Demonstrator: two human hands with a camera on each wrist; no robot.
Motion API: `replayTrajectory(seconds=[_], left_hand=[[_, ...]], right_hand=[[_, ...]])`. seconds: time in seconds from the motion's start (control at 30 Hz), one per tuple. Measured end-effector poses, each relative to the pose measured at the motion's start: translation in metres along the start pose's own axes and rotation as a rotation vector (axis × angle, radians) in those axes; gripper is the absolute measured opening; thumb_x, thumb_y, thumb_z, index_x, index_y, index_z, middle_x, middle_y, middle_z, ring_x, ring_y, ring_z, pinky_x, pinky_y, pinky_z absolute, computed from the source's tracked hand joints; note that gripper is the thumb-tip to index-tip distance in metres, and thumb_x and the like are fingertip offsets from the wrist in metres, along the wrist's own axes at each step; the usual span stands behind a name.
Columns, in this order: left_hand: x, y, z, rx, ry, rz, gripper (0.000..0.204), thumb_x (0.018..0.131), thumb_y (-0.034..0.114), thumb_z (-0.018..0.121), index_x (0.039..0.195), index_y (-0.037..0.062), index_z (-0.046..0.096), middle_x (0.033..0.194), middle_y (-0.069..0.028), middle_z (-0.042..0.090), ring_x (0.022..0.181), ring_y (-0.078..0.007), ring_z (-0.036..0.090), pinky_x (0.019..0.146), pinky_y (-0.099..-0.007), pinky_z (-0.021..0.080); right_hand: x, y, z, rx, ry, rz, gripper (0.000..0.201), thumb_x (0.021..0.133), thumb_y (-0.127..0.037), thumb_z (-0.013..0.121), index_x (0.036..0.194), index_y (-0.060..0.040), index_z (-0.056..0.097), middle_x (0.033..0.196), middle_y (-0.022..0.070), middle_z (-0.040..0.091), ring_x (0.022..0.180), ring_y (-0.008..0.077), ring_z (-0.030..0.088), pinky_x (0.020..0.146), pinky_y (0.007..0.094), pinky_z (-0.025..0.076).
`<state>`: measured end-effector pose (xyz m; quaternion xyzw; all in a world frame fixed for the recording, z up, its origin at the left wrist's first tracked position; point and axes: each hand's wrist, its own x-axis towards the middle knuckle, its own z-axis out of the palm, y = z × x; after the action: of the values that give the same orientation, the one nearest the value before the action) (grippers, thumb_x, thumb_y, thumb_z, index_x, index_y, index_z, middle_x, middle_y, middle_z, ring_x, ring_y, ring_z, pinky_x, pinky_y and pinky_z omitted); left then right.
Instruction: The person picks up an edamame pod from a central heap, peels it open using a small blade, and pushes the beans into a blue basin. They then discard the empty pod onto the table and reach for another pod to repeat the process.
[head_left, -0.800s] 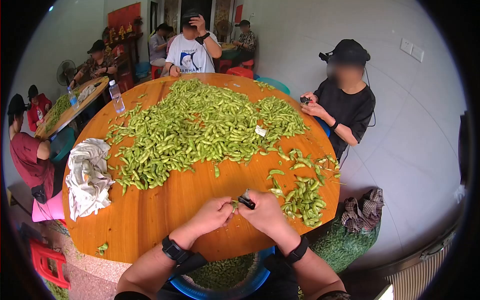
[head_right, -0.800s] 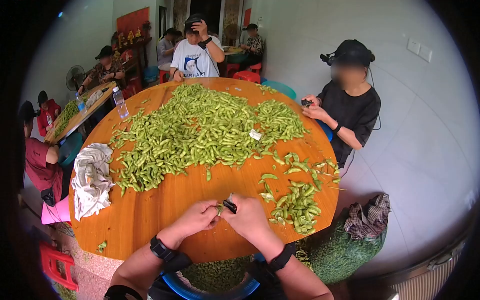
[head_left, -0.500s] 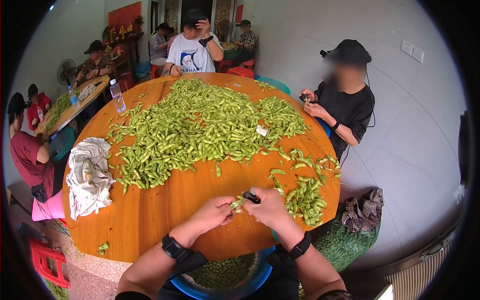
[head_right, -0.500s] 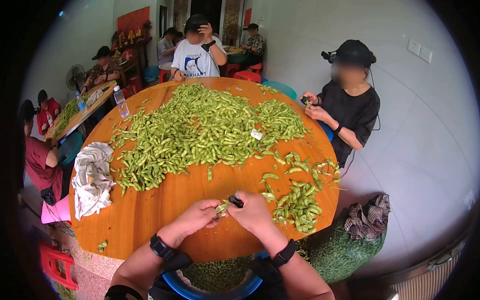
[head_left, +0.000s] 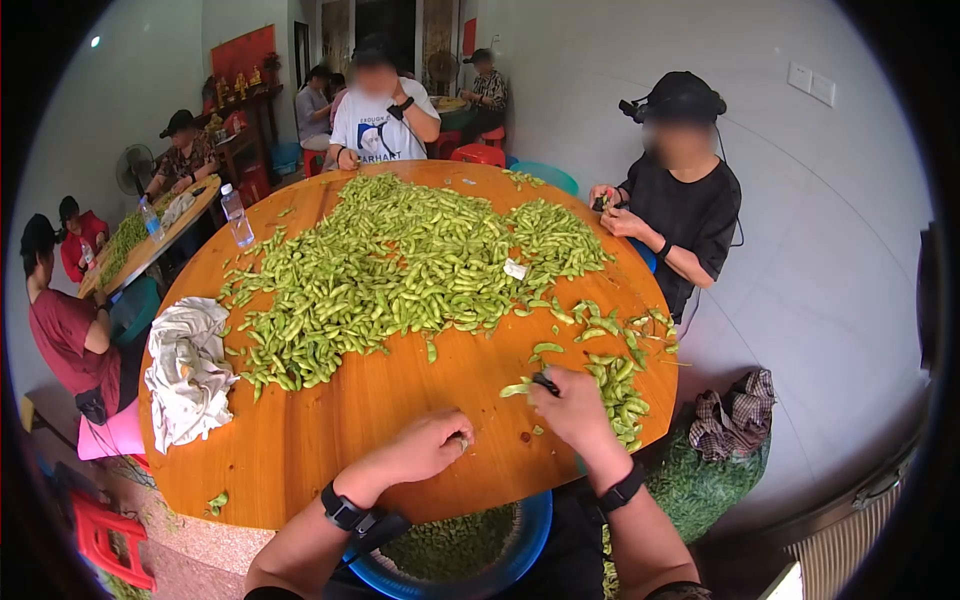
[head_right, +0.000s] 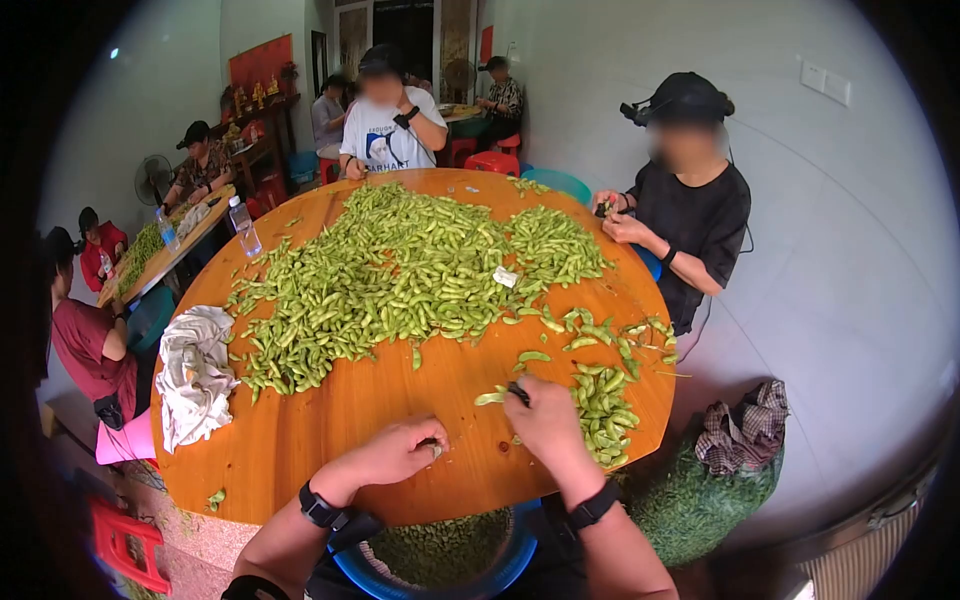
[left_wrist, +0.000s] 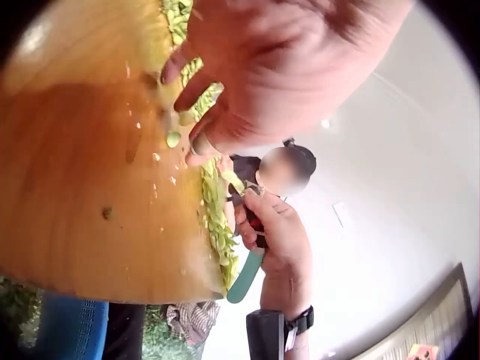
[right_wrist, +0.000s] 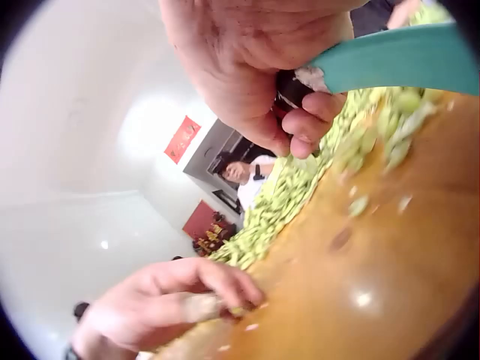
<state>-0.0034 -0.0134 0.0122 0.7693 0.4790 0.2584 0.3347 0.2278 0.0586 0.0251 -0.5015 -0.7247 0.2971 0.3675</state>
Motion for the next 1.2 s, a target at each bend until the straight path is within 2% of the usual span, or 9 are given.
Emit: replayTrajectory(seconds=[0.13,0.2,0.3,0.37,0.47,0.77,0.9,1.0,1.2], left_hand=[[0.005,0.008,-0.016,0.510,0.212,0.273,0.013,0.084,0.005,0.059,0.097,0.0050,0.061,0.103,-0.0127,0.061,0.097,-0.0320,0.059,0.084,-0.0378,0.048],[0.022,0.001,-0.033,0.641,0.304,-0.031,0.016,0.082,0.001,0.058,0.097,0.0049,0.062,0.106,-0.0147,0.060,0.099,-0.0349,0.058,0.088,-0.0413,0.048],[0.050,-0.033,-0.052,0.706,0.333,-0.035,0.016,0.081,-0.001,0.056,0.095,0.0038,0.062,0.107,-0.0141,0.060,0.098,-0.0359,0.058,0.087,-0.0426,0.048],[0.065,-0.044,-0.062,0.663,0.298,-0.005,0.017,0.081,-0.002,0.055,0.095,0.0028,0.062,0.107,-0.0135,0.061,0.096,-0.0358,0.059,0.084,-0.0417,0.049],[0.064,-0.045,-0.053,0.580,0.282,0.008,0.016,0.080,-0.004,0.054,0.094,0.0009,0.061,0.108,-0.0123,0.061,0.092,-0.0361,0.060,0.081,-0.0409,0.050],[0.028,0.017,0.001,-0.172,0.301,-0.105,0.035,0.087,-0.007,0.049,0.119,0.0031,0.059,0.085,-0.0126,0.059,0.064,-0.0187,0.063,0.060,-0.0297,0.050],[0.025,0.006,0.010,0.075,0.275,0.046,0.043,0.087,-0.002,0.054,0.130,0.0038,0.051,0.091,-0.0155,0.059,0.073,-0.0329,0.063,0.065,-0.0365,0.052],[0.023,0.013,0.013,0.204,0.353,0.207,0.048,0.084,-0.004,0.055,0.131,0.0038,0.051,0.088,-0.0161,0.059,0.066,-0.0287,0.061,0.061,-0.0336,0.050],[0.020,0.009,0.015,0.235,0.367,0.111,0.045,0.080,-0.004,0.059,0.124,0.0047,0.058,0.080,-0.0147,0.061,0.068,-0.0292,0.062,0.062,-0.0346,0.051]], right_hand=[[-0.014,0.003,-0.030,-0.273,0.083,-0.185,0.013,0.084,-0.010,0.061,0.080,0.0007,0.055,0.069,0.0213,0.056,0.065,0.0401,0.056,0.057,0.0426,0.044],[-0.025,0.005,-0.032,-0.244,0.084,-0.203,0.010,0.085,-0.008,0.057,0.083,0.0019,0.053,0.075,0.0243,0.055,0.070,0.0433,0.055,0.060,0.0437,0.044],[-0.033,-0.004,-0.038,-0.134,-0.012,-0.174,0.006,0.084,-0.004,0.054,0.087,0.0014,0.055,0.080,0.0236,0.059,0.077,0.0451,0.056,0.068,0.0464,0.048],[-0.032,0.000,-0.037,-0.058,-0.010,-0.202,0.006,0.084,-0.002,0.053,0.088,0.0016,0.055,0.073,0.0202,0.058,0.064,0.0381,0.060,0.062,0.0413,0.049],[-0.037,-0.007,-0.031,0.342,-0.289,0.259,0.009,0.091,-0.009,0.051,0.093,-0.0021,0.057,0.069,0.0034,0.057,0.048,0.0071,0.055,0.042,0.0233,0.044],[-0.020,-0.019,0.017,0.655,-0.370,0.341,0.017,0.095,-0.016,0.053,0.087,-0.0021,0.059,0.063,0.0000,0.057,0.047,0.0053,0.052,0.040,0.0207,0.037],[-0.026,-0.023,0.025,0.734,-0.384,0.386,0.020,0.096,-0.017,0.054,0.083,-0.0030,0.059,0.058,0.0001,0.055,0.047,0.0054,0.051,0.040,0.0207,0.036],[-0.030,-0.023,0.024,0.722,-0.417,0.368,0.021,0.096,-0.017,0.053,0.083,-0.0028,0.059,0.059,0.0000,0.055,0.047,0.0053,0.051,0.040,0.0207,0.036],[-0.039,-0.034,0.029,0.771,-0.342,0.396,0.021,0.097,-0.015,0.052,0.081,-0.0030,0.057,0.057,-0.0008,0.053,0.046,0.0050,0.049,0.038,0.0207,0.034]])
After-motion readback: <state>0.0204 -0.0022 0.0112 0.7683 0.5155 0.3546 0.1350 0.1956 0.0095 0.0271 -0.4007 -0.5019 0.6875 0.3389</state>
